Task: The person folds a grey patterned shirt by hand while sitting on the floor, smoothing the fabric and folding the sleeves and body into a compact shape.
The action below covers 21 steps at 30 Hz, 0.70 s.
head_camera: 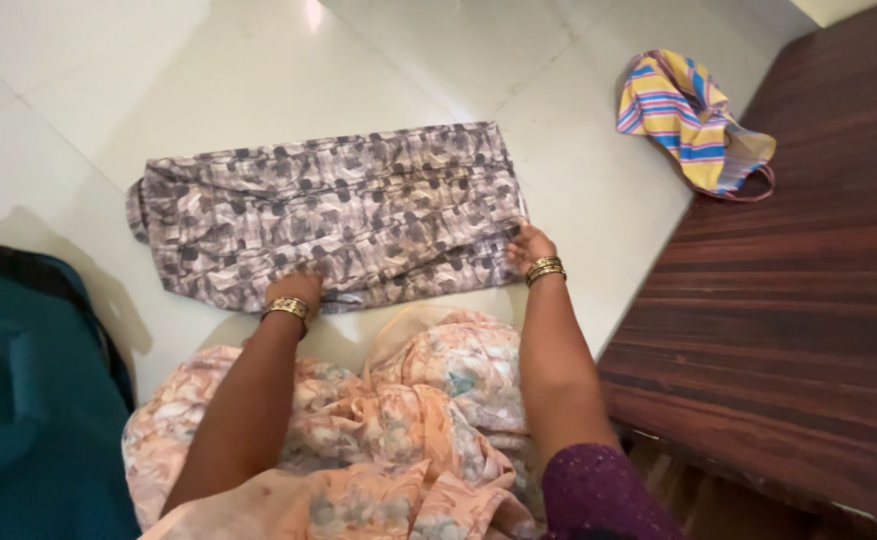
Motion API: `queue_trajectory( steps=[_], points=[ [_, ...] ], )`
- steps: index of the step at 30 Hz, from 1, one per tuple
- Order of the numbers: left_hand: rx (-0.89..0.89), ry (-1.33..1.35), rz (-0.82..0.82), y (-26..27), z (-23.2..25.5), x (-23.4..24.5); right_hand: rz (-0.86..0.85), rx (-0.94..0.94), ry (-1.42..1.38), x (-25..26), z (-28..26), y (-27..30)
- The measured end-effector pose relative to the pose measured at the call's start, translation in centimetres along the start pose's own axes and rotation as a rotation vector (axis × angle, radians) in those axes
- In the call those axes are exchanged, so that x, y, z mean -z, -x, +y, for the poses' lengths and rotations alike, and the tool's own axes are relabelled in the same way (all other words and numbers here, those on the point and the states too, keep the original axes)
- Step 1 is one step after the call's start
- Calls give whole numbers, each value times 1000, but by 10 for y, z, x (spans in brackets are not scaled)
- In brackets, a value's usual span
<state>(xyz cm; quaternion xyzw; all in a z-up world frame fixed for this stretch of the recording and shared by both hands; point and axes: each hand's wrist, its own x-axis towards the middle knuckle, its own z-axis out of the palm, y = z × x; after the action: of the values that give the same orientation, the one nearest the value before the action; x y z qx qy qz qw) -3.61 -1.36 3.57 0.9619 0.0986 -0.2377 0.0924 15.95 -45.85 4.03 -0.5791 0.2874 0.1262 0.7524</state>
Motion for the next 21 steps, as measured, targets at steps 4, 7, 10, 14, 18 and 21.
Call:
queue_trajectory(
  steps=[4,7,10,14,18,21],
  points=[
    [46,28,7,23,5,12,36,-90,95,-24,15,-9],
    [62,24,-56,24,1,13,-33,-49,160,-31,23,-15],
    [45,28,-45,18,-2,9,-59,-32,192,-31,22,-24],
    [62,46,-222,10,-4,9,-65,24,127,-34,20,-42],
    [55,106,-296,-6,-9,3,-239,170,-152,-37,12,-61],
    [86,131,-282,-19,-14,-10,-312,233,-215,-37,12,-68]
  ],
)
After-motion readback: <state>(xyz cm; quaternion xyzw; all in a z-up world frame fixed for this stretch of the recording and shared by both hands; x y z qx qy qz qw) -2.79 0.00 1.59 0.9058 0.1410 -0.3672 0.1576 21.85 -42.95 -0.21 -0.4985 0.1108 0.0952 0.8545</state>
